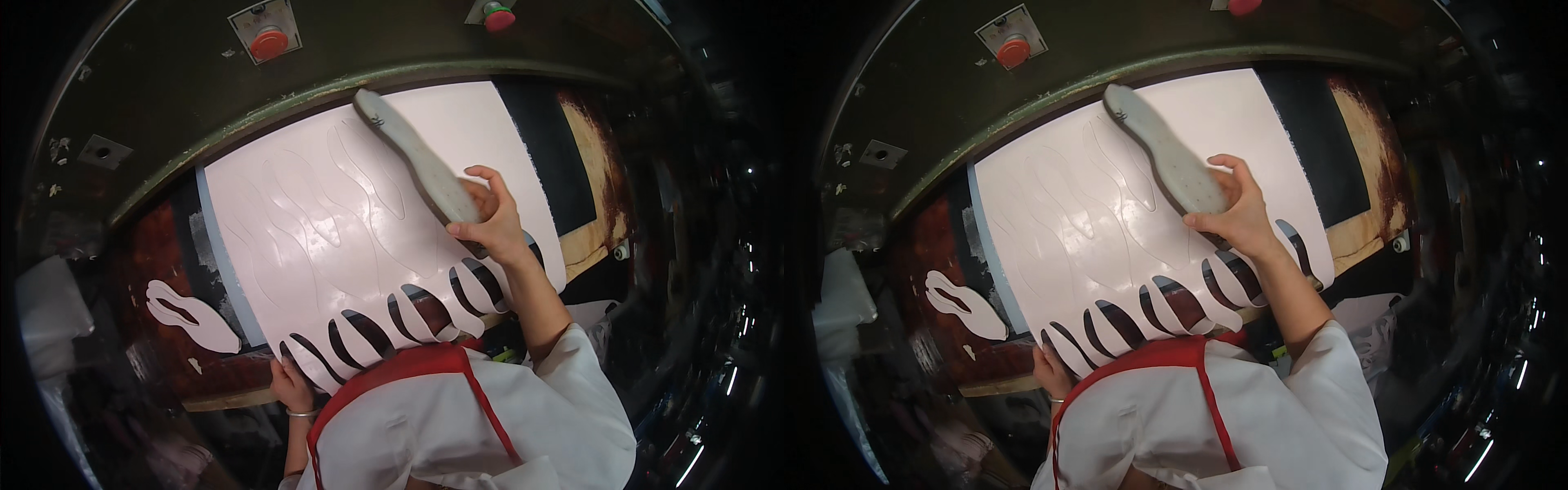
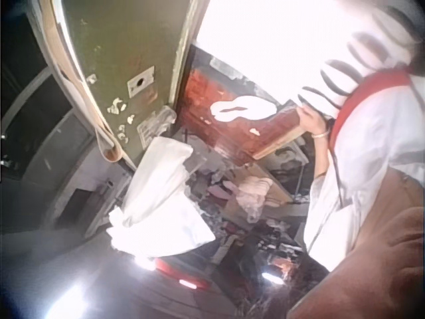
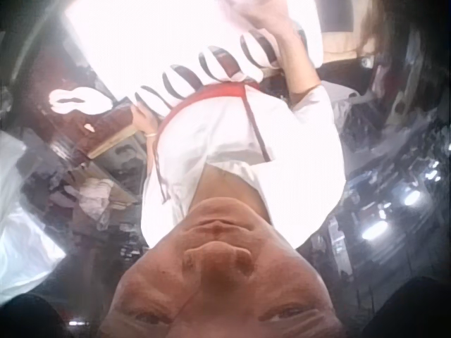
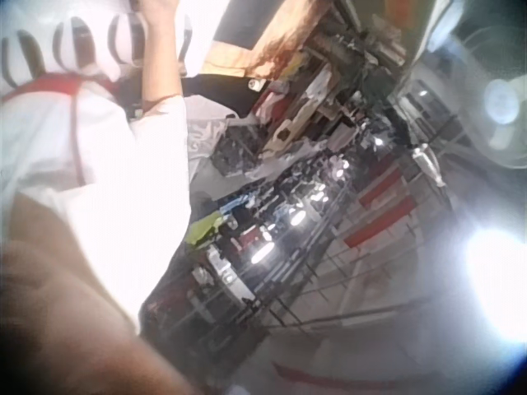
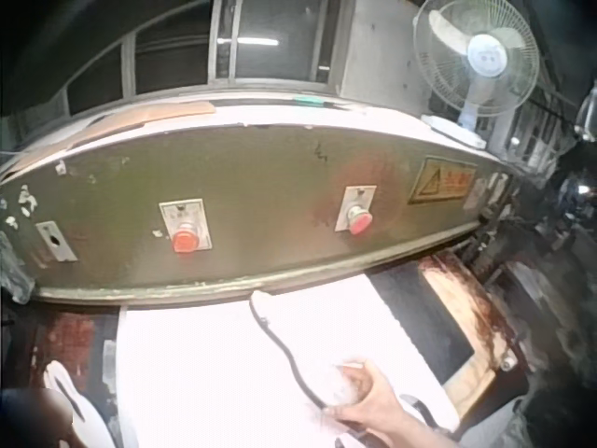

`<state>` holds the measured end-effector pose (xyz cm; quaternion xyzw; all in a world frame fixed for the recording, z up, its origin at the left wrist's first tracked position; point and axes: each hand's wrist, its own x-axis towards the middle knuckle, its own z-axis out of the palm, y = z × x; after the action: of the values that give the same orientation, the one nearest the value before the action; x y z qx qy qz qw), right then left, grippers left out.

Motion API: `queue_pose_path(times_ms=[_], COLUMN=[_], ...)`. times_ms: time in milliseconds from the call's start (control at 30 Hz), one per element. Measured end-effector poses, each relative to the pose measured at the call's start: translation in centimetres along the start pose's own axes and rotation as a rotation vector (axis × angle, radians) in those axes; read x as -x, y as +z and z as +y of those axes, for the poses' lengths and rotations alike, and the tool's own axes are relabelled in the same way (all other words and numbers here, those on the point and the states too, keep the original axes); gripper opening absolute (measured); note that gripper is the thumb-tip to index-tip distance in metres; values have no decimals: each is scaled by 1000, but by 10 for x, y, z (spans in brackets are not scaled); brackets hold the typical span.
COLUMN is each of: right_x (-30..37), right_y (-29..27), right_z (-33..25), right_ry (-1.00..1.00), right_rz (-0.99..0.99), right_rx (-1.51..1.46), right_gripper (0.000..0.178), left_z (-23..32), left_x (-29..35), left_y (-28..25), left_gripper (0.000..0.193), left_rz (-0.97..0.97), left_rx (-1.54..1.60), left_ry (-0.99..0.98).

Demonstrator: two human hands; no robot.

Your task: The person places a sheet of light-colored fabric onto a hydraulic cutting press, aligns it, and presses a button to cut multiple shoe-shaped pieces. They remove the cut pieces and the surrounding scrap fabric, then repeat the process with a new sheet.

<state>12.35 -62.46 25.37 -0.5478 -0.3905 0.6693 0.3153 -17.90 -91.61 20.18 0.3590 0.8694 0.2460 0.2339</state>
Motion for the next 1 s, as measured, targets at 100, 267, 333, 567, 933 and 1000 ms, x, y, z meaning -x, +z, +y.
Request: queue_pose_path(times_ms=[100, 267, 333, 567, 933, 1000], right_x=[1, -5, -9, -55, -159, -156], right_y=[-18, -36, -41, -38, -14, 5], right_z=[15, 39, 39, 2, -72, -53], right_ry=[-422, -539, -533, -534, -755, -779], right_rz=[178, 205, 189, 287, 774, 765], right_rx=[759, 979, 952, 851, 980, 982], right_gripper=[83, 88, 94, 105, 94, 93], left_z=[0, 6, 14, 48, 54, 39], left_x=[2, 5, 7, -27, -148, -176], left_y=[5, 12, 9, 0, 26, 26], left_gripper=[21, 22, 23, 25, 31, 32], left_rz=[31, 42, 27, -20, 101, 162], left_rx=[3, 9, 2, -17, -230, -186], left_ry=[57, 46, 44, 29, -12, 94])
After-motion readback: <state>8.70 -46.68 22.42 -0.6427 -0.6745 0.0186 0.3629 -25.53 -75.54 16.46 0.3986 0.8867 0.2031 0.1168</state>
